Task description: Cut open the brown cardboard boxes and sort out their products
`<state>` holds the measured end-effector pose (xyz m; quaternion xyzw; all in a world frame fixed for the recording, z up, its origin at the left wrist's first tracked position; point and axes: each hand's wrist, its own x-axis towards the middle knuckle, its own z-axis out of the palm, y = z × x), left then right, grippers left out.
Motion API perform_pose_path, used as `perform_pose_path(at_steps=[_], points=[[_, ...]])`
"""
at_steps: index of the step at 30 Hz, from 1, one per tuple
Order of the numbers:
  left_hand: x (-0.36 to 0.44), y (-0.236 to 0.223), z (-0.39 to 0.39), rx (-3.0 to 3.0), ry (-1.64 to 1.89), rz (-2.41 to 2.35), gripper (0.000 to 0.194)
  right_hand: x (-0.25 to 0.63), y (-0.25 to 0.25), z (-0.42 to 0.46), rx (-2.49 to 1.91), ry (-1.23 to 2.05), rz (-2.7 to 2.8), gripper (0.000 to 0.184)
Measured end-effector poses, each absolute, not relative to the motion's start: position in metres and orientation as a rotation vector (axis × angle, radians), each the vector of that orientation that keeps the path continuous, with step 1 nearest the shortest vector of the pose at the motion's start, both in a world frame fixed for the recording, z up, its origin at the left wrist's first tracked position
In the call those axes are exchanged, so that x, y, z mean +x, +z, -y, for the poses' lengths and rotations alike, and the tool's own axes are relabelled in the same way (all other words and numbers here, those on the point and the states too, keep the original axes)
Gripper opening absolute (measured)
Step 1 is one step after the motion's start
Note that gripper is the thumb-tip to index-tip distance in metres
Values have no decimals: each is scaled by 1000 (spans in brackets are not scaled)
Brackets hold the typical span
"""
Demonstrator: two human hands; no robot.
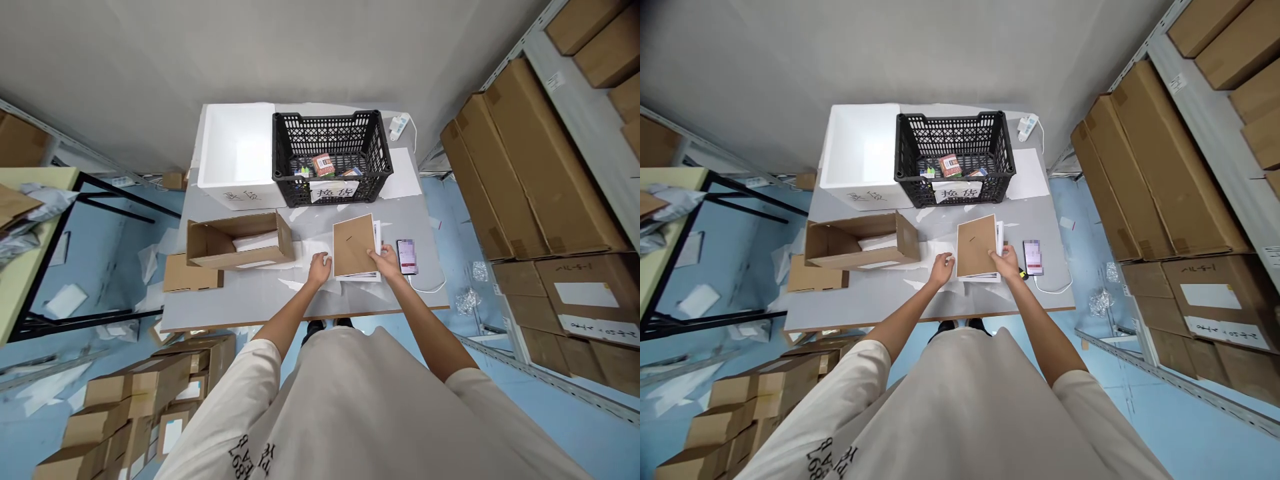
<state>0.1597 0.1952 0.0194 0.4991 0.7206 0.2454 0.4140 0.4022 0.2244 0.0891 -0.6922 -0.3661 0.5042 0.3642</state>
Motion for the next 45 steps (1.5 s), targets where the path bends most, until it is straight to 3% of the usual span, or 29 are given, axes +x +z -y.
perform_pose_path(at_steps=[3, 10, 16, 22, 30, 37, 42, 45], points=[[152, 43, -198, 1389, 699, -1852, 35, 413, 118, -229, -1746, 1272, 918, 58], [155, 91, -201, 1401, 823, -1556, 54, 424, 171, -230, -1663, 1278, 881, 59], [168, 103, -203, 932, 826, -1307, 60, 418, 169, -220, -1584, 1398, 879, 61], [163, 105, -196, 756, 820, -1196, 45, 425, 156, -214, -1558, 1528, 831, 54], [148, 95, -198, 1165, 642, -1684, 32, 427, 150, -213, -1592, 1435, 842, 59], [142, 118, -185, 1604, 573, -1962, 52, 429, 158, -216, -1557, 1374, 869, 65], [173, 150, -191, 1403, 876, -1509, 27, 409, 173, -214, -1563, 1292, 1064, 63], [192, 166, -197, 1136, 1054, -1260, 36, 387, 185, -208, -1601, 1070, 1374, 57]])
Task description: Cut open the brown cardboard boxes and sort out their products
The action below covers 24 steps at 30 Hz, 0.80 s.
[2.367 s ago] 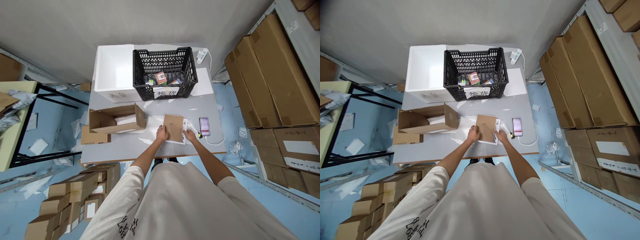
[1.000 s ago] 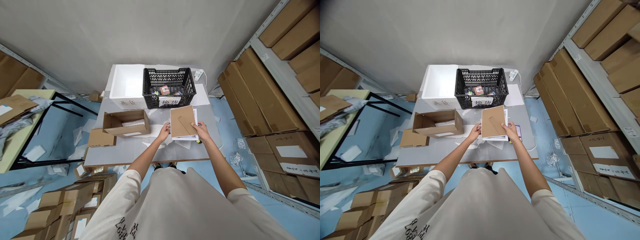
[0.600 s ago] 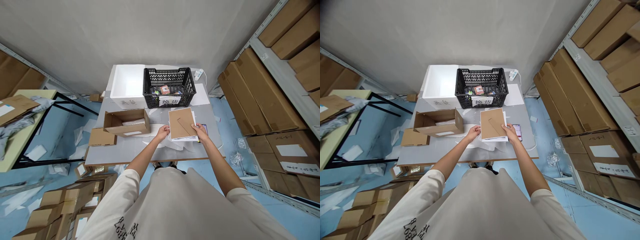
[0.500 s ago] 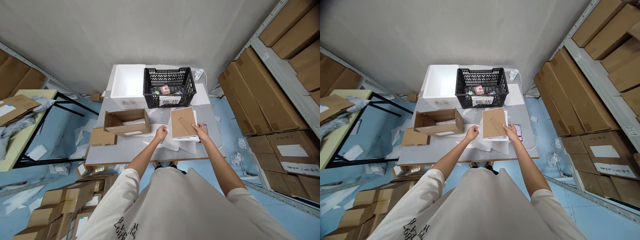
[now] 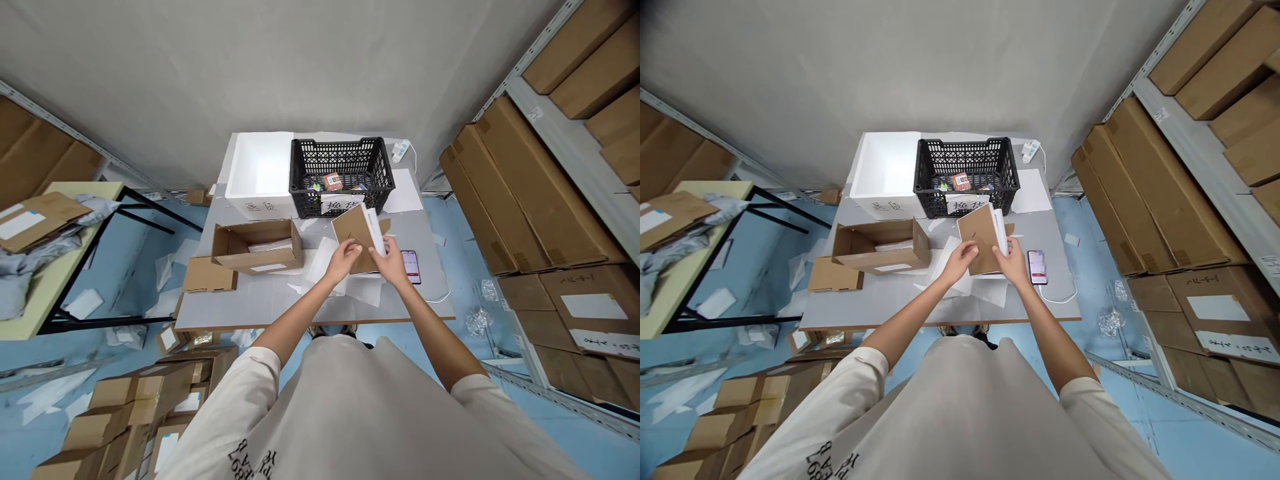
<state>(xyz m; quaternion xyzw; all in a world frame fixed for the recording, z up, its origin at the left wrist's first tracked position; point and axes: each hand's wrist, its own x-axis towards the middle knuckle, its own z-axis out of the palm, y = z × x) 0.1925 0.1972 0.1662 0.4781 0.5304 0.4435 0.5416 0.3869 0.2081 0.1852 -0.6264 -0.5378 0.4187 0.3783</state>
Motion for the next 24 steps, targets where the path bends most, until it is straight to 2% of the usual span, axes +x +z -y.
perform_pose_path(at_steps=[4, 7, 12, 16, 19, 21, 24], points=[[201, 180, -200, 922, 1207, -1205, 58, 358, 198, -195, -1549, 690, 1919, 47], [197, 180, -199, 820, 1216, -1273, 60, 344, 198, -186, -1494, 491, 2174, 49], [185, 165, -198, 760, 1198, -1419, 38, 337, 192, -174, -1415, 457, 2375, 56], [172, 155, -195, 792, 1174, -1556, 18, 343, 190, -170, -1288, 604, 2331, 37], [164, 153, -192, 830, 1150, -1577, 14, 358, 183, -181, -1443, 639, 2014, 32], [161, 153, -190, 842, 1140, -1552, 13, 370, 175, -195, -1623, 678, 1779, 43], [159, 154, -189, 858, 1146, -1499, 13, 383, 161, -212, -1790, 1047, 1524, 73]])
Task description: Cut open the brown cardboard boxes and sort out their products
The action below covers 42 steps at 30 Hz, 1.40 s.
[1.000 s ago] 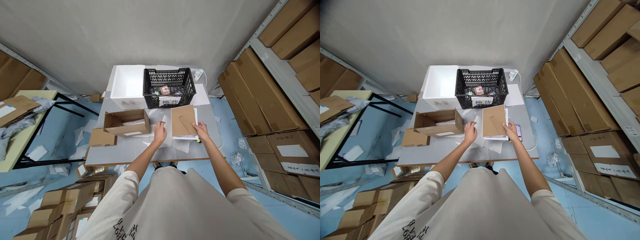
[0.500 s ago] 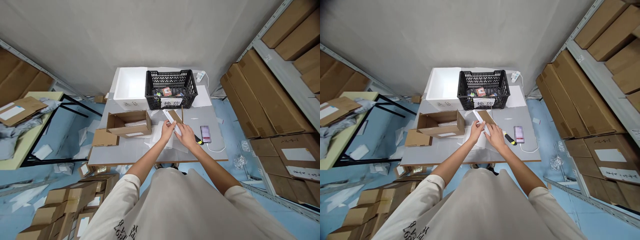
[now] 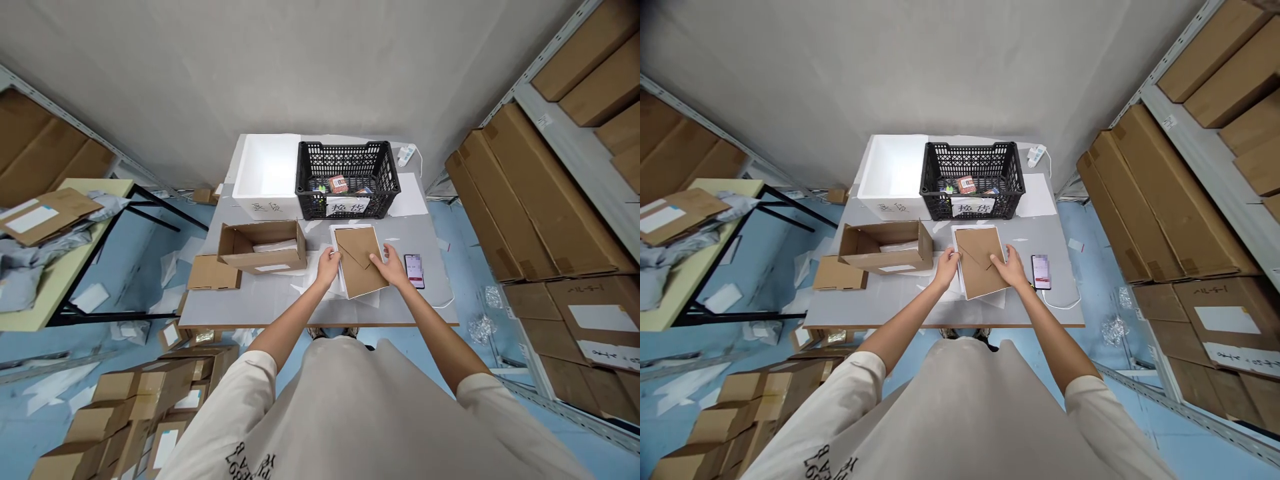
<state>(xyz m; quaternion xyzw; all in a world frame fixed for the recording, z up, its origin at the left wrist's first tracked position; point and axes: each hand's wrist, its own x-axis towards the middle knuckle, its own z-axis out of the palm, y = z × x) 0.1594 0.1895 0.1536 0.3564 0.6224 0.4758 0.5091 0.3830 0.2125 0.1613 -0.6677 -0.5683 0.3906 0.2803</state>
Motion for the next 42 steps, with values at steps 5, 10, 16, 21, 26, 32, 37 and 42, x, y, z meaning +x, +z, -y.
perform_pose_path(at_steps=[5, 10, 16, 21, 26, 32, 37, 42], points=[[156, 151, -194, 901, 1165, -1448, 16, 385, 149, -219, -1644, 1550, 1135, 59], [150, 153, -200, 895, 1178, -1425, 26, 384, 155, -220, -1460, 1708, 977, 45], [144, 148, -207, 910, 1134, -1471, 27, 382, 165, -222, -1416, 1639, 1008, 50], [146, 147, -205, 734, 1130, -1696, 33, 378, 171, -220, -1504, 1241, 1361, 39], [152, 164, -201, 534, 1138, -1300, 44, 377, 177, -213, -1555, 506, 1959, 26], [148, 177, -206, 263, 1018, -1249, 51, 385, 172, -202, -1338, 115, 2325, 51], [149, 171, -202, 267, 989, -1269, 30, 392, 162, -199, -1356, 56, 2364, 56], [155, 164, -195, 276, 1088, -1267, 27, 387, 165, -196, -1482, 108, 2325, 64]])
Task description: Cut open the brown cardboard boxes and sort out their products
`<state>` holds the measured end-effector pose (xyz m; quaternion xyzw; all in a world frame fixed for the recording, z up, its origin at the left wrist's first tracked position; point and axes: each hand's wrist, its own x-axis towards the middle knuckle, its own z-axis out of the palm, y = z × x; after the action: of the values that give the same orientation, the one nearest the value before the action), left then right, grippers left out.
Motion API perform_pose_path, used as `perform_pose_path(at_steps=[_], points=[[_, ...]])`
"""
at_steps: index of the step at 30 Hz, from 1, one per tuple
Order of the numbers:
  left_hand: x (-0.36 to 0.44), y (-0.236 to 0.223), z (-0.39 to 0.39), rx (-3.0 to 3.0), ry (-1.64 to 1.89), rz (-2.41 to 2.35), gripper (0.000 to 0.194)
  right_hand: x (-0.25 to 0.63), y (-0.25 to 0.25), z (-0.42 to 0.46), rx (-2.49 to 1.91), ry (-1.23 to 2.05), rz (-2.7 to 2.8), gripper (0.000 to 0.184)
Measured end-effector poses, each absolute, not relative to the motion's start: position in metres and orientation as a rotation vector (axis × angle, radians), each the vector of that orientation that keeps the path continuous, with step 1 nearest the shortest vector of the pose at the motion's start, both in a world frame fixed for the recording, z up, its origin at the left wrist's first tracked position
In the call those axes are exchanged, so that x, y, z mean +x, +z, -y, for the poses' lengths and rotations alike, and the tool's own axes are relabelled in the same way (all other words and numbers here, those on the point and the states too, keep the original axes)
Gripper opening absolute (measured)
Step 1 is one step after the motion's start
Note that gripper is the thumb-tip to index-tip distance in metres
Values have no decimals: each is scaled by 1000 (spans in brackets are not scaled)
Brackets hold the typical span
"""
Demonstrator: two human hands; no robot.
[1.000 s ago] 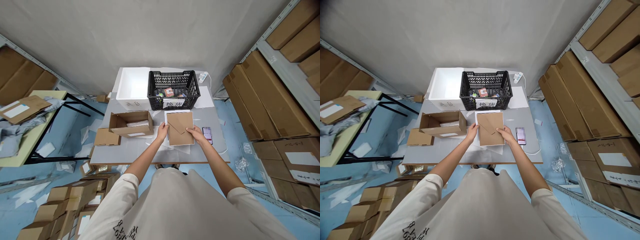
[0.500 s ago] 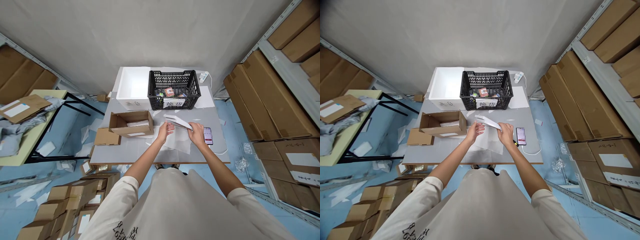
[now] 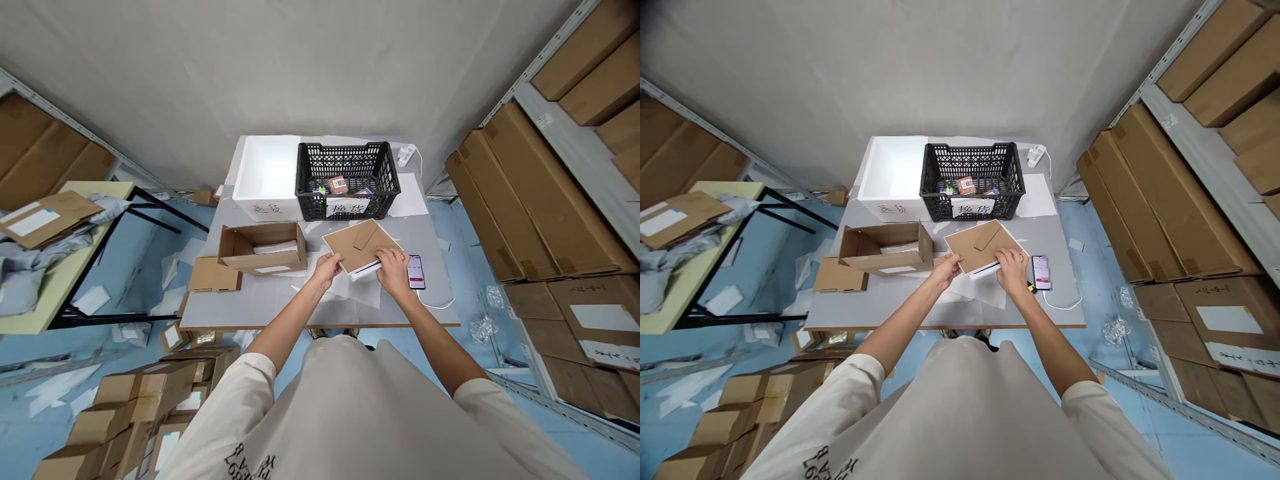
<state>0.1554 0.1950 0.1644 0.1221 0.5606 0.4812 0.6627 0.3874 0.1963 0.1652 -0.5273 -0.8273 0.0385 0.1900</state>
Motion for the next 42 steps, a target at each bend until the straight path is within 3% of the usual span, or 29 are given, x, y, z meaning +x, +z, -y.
perform_pose_path(at_steps=[5, 10, 13, 23, 29, 32, 37, 42], points=[[155, 160, -192, 283, 1186, -1279, 26, 382, 166, -186, -1719, 266, 1957, 75], [159, 154, -192, 279, 1257, -1243, 32, 371, 152, -190, -1783, 1015, 1020, 43], [166, 149, -190, 277, 1244, -1257, 38, 360, 148, -200, -1650, 1270, 725, 54], [166, 147, -168, 372, 1022, -1206, 51, 352, 152, -223, -1494, 1137, 662, 60], [152, 137, -172, 428, 1134, -1622, 59, 371, 175, -227, -1390, 1193, 842, 63], [145, 139, -182, 662, 1182, -1558, 50, 380, 186, -225, -1311, 1241, 995, 61], [138, 158, -192, 784, 1064, -1315, 18, 384, 196, -225, -1265, 1249, 1196, 53], [136, 180, -198, 797, 1061, -1250, 23, 385, 210, -236, -1285, 1243, 1108, 61]])
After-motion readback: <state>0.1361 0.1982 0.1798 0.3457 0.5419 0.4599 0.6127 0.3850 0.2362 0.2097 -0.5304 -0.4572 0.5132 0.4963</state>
